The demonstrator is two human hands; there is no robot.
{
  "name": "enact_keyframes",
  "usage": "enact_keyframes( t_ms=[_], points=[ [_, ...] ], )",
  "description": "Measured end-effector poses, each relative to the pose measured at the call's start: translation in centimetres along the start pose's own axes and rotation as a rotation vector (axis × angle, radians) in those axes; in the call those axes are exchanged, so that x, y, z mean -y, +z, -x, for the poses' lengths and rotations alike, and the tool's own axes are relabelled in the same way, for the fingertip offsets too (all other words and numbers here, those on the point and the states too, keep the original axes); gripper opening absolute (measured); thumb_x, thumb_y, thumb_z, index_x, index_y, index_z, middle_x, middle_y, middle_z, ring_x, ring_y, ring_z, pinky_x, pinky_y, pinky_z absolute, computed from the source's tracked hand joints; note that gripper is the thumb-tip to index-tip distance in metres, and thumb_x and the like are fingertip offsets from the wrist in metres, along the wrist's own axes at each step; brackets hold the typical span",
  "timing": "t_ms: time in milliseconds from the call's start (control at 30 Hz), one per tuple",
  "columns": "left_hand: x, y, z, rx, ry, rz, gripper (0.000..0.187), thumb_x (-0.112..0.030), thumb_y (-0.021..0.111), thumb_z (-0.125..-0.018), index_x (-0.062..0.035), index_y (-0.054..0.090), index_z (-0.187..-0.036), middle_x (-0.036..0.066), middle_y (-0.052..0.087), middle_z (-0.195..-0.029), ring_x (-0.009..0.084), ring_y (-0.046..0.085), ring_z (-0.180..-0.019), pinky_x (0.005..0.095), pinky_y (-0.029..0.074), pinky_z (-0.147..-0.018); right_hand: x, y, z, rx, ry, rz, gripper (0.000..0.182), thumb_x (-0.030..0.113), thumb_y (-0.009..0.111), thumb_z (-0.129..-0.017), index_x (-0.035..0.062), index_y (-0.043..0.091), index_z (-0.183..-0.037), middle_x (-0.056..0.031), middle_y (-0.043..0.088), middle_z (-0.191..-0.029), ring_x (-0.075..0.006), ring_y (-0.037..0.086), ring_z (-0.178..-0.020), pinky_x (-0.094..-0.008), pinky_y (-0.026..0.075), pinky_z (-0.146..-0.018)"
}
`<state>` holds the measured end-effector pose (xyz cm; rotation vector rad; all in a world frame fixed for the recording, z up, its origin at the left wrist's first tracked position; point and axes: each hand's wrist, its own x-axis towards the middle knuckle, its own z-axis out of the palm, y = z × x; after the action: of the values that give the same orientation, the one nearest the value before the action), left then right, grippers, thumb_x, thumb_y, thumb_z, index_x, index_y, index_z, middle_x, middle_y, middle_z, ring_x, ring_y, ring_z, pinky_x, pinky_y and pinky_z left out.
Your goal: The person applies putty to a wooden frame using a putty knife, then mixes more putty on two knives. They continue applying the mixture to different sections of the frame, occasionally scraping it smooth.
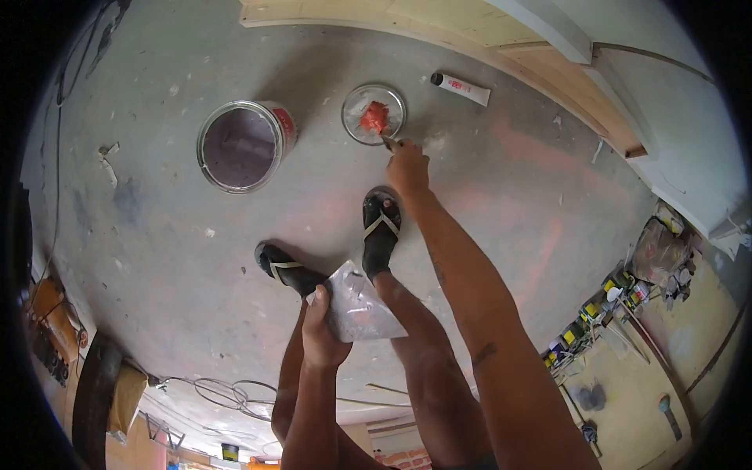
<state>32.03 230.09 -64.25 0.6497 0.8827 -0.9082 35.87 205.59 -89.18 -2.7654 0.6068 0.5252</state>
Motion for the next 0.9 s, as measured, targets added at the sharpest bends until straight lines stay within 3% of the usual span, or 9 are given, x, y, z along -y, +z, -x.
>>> enact_keyframes(
  t_ms=[133, 167, 300, 367, 433, 533, 700, 833, 900],
  points=[
    [0.3, -0.1, -0.9, -0.013, 0.032, 0.108, 0.049, -0.043, 0.047, -0.099, -0.0034, 0.049, -0.129, 0.007, 0.057, -0.118, 0.0194, 0.055, -0.11, 0.0361, 0.043, -0.096, -1.7, -2.9, 1.1, 0.086, -0.015, -0.255, 0.042, 0.008, 0.053, -0.083, 0.0159, 0.062, -0.124, -0.013, 0.061, -0.117, -0.0317, 0.057, -0.108, -0.0456, 0.048, -0.091],
    [0.4, -0.6, -1.4, -0.009, 0.085, -0.044, 0.049, -0.042, 0.044, -0.1, -0.0036, 0.048, -0.131, 0.007, 0.057, -0.121, 0.0193, 0.055, -0.111, 0.0356, 0.041, -0.099, -1.2, -4.6, 1.7, 0.088, -0.025, -0.269, 0.042, 0.008, 0.053, -0.083, 0.0159, 0.062, -0.124, -0.013, 0.061, -0.117, -0.0317, 0.057, -0.108, -0.0456, 0.048, -0.091],
    [-1.0, 2.2, -0.5, 0.016, 0.099, 0.114, 0.047, -0.04, 0.043, -0.101, -0.0048, 0.047, -0.133, 0.006, 0.056, -0.123, 0.0197, 0.054, -0.115, 0.0368, 0.041, -0.1, 0.9, -13.5, 7.5, -0.124, -0.202, -0.407, 0.044, -0.004, 0.051, -0.081, 0.0095, 0.063, -0.121, -0.0162, 0.059, -0.122, -0.0333, 0.055, -0.112, -0.0393, 0.043, -0.099],
    [-2.7, 5.4, 2.1, 0.079, 0.077, 0.152, 0.046, -0.039, 0.042, -0.102, -0.0053, 0.047, -0.133, 0.006, 0.056, -0.123, 0.0198, 0.053, -0.116, 0.0371, 0.041, -0.101, 4.2, -23.9, 11.4, -0.058, -0.294, -0.561, 0.049, -0.009, 0.055, -0.078, 0.01, 0.063, -0.122, -0.0151, 0.06, -0.12, -0.033, 0.055, -0.112, -0.0397, 0.041, -0.099],
    [-4.1, 8.8, 6.3, 0.06, 0.042, 0.128, 0.045, -0.034, 0.044, -0.102, -0.0033, 0.044, -0.134, 0.009, 0.054, -0.127, 0.0213, 0.052, -0.119, 0.0371, 0.041, -0.101, 6.0, -32.1, 16.2, -0.157, -0.436, -0.528, 0.057, -0.012, 0.057, -0.068, 0.0128, 0.067, -0.118, -0.0101, 0.06, -0.122, -0.0303, 0.054, -0.113, -0.0405, 0.04, -0.096],
    [-6.8, 15.5, 15.9, 0.227, -0.021, 0.14, 0.043, -0.032, 0.043, -0.101, -0.0047, 0.044, -0.135, 0.009, 0.054, -0.128, 0.0225, 0.053, -0.119, 0.0376, 0.041, -0.102, 9.3, -47.1, 22.6, -0.229, -0.587, -0.474, 0.057, -0.009, 0.061, -0.067, 0.017, 0.068, -0.118, -0.0056, 0.061, -0.122, -0.0265, 0.054, -0.112, -0.0406, 0.041, -0.095],
    [-10.0, 23.6, 32.8, 0.372, -0.11, -0.123, 0.046, -0.036, 0.042, -0.101, -0.0049, 0.045, -0.135, 0.01, 0.057, -0.126, 0.0229, 0.055, -0.117, 0.0385, 0.045, -0.098, 11.1, -67.0, 33.4, -0.238, -0.822, -0.057, 0.059, 0.003, 0.068, -0.064, 0.0322, 0.067, -0.115, 0.0048, 0.06, -0.12, -0.0196, 0.054, -0.11, -0.0377, 0.041, -0.09],
    [-12.1, 24.3, 42.6, 0.462, -0.081, -0.264, 0.048, -0.043, 0.045, -0.099, -0.0063, 0.049, -0.13, 0.012, 0.06, -0.12, 0.0261, 0.062, -0.106, 0.0431, 0.05, -0.091, 11.5, -75.6, 45.3, -0.319, -0.661, 0.168, 0.055, 0.003, 0.066, -0.063, 0.0319, 0.07, -0.109, 0.0079, 0.061, -0.117, -0.0197, 0.055, -0.104, -0.037, 0.041, -0.088],
    [-13.3, 23.9, 45.6, 0.576, -0.026, -0.386, 0.05, -0.045, 0.049, -0.097, -0.0053, 0.048, -0.128, 0.012, 0.061, -0.117, 0.027, 0.064, -0.099, 0.0436, 0.055, -0.081, 13.5, -74.7, 51.4, -0.649, -0.288, -0.439, 0.044, -0.002, 0.062, -0.073, 0.0188, 0.069, -0.111, -0.0004, 0.064, -0.113, -0.0192, 0.058, -0.105, -0.0354, 0.044, -0.092]
  ],
)
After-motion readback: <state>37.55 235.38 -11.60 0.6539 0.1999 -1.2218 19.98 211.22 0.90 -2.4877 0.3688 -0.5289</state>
